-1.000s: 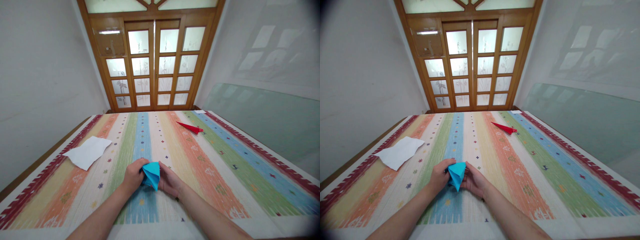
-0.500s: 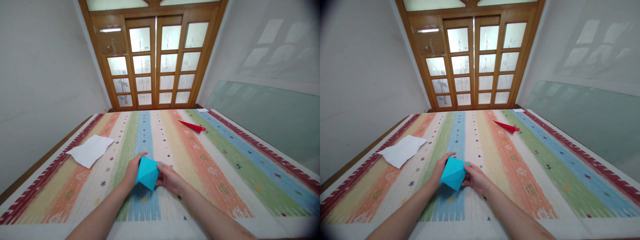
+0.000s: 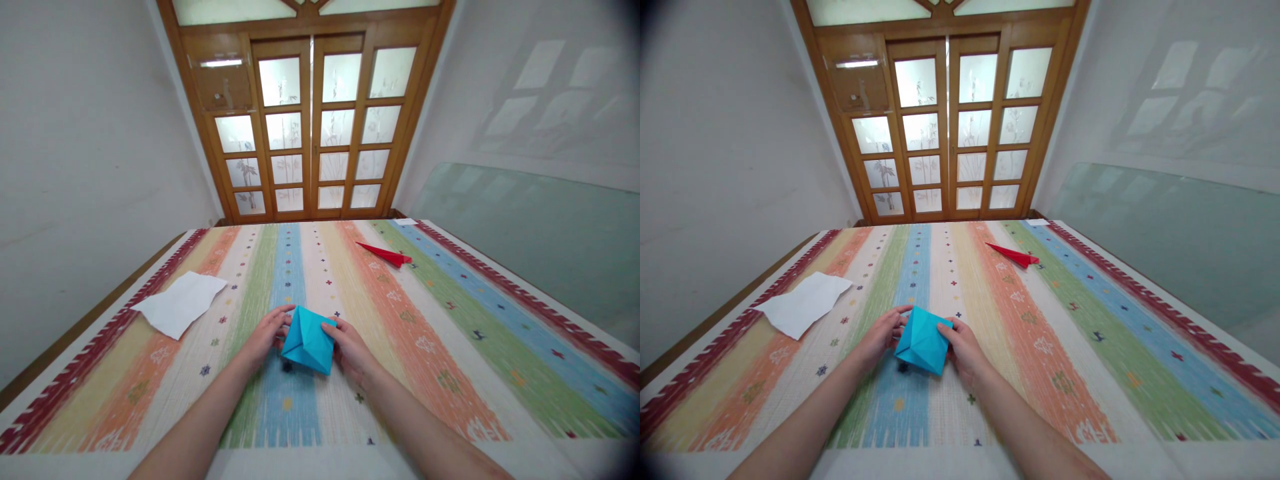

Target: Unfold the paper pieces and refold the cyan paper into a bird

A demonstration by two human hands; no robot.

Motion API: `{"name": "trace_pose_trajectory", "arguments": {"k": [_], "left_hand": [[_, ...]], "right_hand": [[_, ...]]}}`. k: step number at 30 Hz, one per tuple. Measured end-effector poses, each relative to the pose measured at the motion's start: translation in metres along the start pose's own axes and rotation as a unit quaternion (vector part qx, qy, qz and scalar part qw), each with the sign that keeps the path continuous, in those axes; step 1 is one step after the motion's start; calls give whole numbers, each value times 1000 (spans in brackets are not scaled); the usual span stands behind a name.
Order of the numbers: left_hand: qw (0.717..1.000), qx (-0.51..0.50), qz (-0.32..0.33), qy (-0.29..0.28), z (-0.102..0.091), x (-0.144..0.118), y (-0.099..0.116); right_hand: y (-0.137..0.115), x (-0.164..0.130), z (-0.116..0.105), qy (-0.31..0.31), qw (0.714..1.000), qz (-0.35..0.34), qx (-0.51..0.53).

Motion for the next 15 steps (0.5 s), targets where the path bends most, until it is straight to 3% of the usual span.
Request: {"name": "trace_pose_trajectory", "arguments": {"k": [7,11,15], "left_hand": [[998,45,31,-36,19,2,-11],[999,27,-20,4,12,3,-23],[999,31,-10,-4,11,2,-21]], "right_hand": [[-18,0,-9,26,994,-75,-77],[-24,0,-9,25,988,-105,-108],[-24,1,-8,19,984,-116,-131]]}}
Point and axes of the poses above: each hand's wrist, its own x-axis towards the middle knuckle, its own z-axis out of the palm, y = z × x, the point moved 9 cm from there along x, towards the middle knuckle
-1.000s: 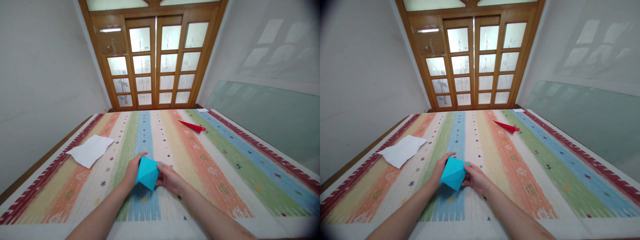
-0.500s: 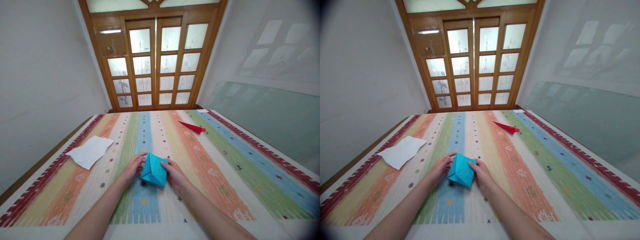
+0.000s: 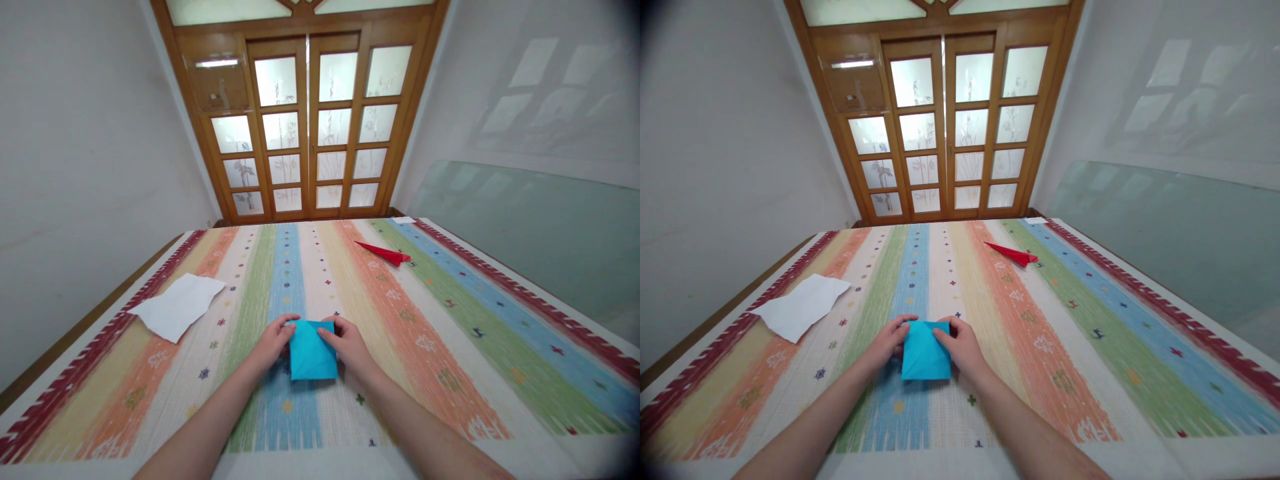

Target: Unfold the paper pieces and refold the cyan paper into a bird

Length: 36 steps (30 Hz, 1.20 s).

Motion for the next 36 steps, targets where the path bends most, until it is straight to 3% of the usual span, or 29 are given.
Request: {"name": "trace_pose_trajectory", "arguments": {"k": [5,11,15,26,36], "left_hand": [[1000,3,11,-8,3,-2,3],[996,-44,-4,73,-18,1,1],[995,-41,-2,85,-26,3,3],[999,11,-37,16,-16,2,2],[998,-8,-32,-44,-4,1,-5]], "right_hand": [[-1,-1,6,-24,1000,3,-10],[5,-7,23,-99,994,55,2],[11,-5,18,-77,995,70,8],[8,6,-15,41,997,24,59],[5,-5,13,-50,995,67,48]]}}
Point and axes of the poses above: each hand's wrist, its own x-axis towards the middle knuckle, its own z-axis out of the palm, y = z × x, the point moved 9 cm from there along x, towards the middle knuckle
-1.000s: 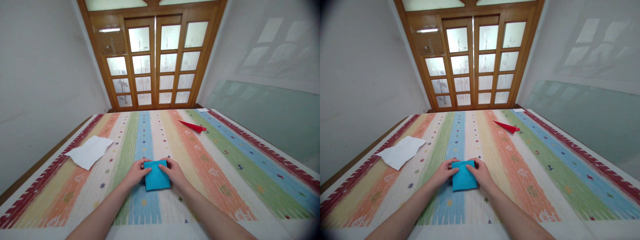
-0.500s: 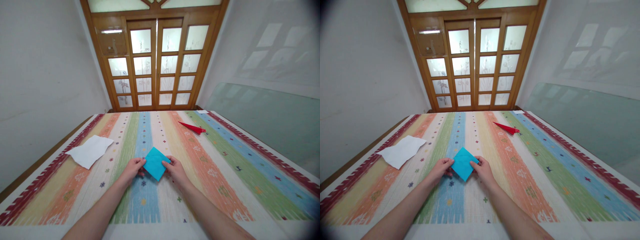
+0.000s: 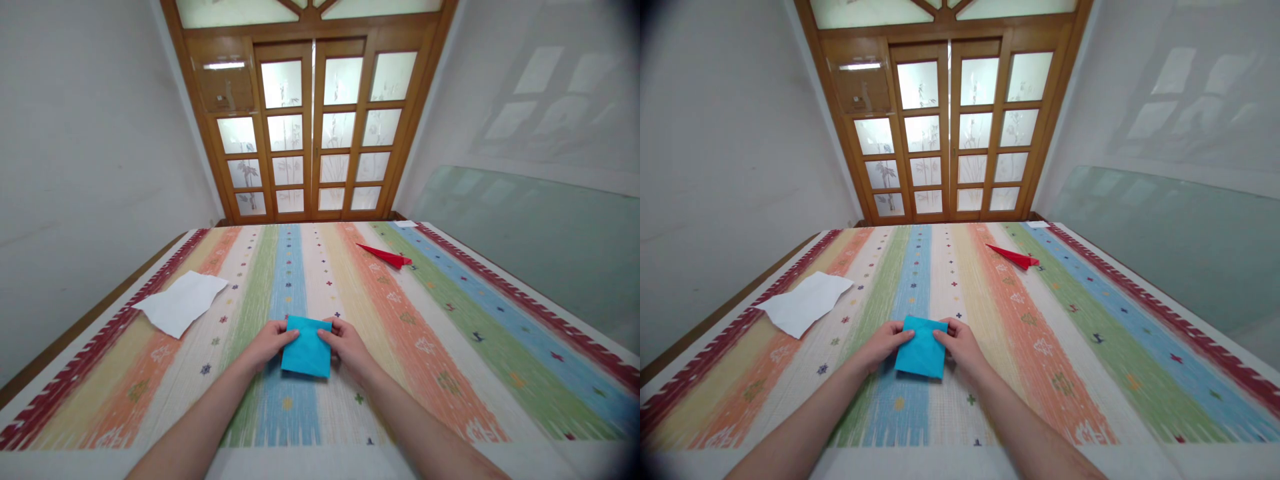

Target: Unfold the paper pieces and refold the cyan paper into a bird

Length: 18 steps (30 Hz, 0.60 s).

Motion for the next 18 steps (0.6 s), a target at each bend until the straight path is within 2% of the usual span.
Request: {"name": "trace_pose_trajectory", "arguments": {"k": [3,9,13,18], "left_hand": [[1000,-5,8,8,0,2,-1],[996,-10,37,76,-17,4,1],[993,-7,33,111,-24,4,-1],[992,-9,44,114,-22,4,7]], "right_hand": [[1,-3,8,-28,1000,7,5],[8,-5,26,-105,993,37,25],[9,2,12,-59,998,20,-2],[0,10,-12,1,1000,-20,-19]]}}
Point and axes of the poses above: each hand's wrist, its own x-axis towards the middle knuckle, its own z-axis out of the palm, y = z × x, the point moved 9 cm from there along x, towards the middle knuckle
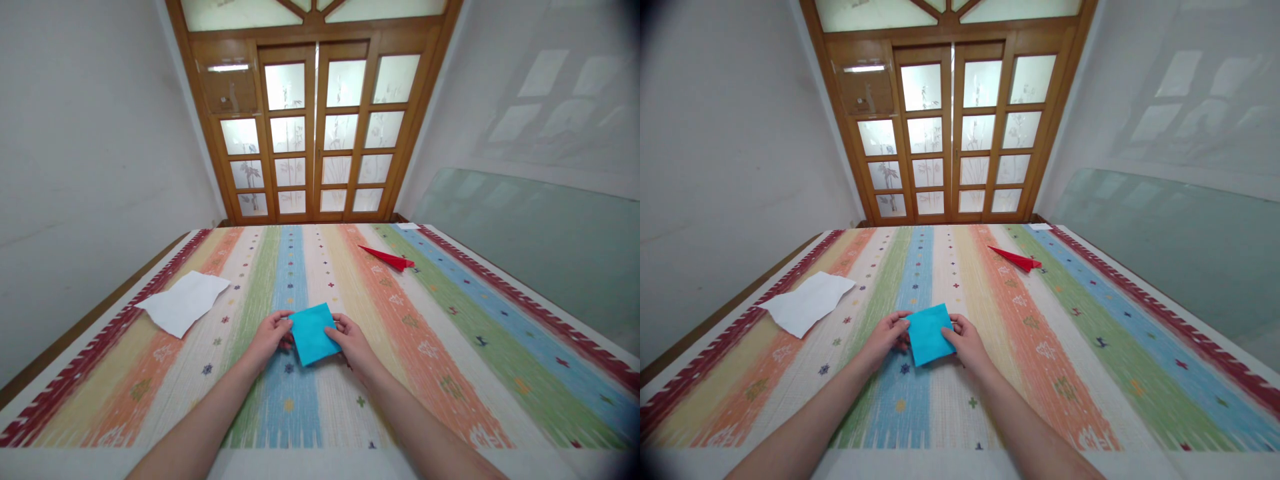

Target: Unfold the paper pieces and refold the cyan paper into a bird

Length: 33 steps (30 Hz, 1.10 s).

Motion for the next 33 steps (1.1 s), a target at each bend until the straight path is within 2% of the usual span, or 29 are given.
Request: {"name": "trace_pose_trajectory", "arguments": {"k": [2,7,11,17,24,33], "left_hand": [[1000,3,15,2,0,0,5],[998,25,45,-24,6,-1,11],[997,43,53,-44,11,-2,8],[995,55,78,3,0,2,9],[989,79,117,49,-11,1,18],[982,110,152,29,-3,-7,26]], "right_hand": [[-3,1,-2,-3,1000,-3,-9],[-6,-4,10,-48,998,8,-33],[-4,-5,9,-30,999,11,-41],[-2,-5,0,4,999,35,-14],[4,-14,20,-67,992,89,56],[0,-7,5,3,997,50,57]]}}
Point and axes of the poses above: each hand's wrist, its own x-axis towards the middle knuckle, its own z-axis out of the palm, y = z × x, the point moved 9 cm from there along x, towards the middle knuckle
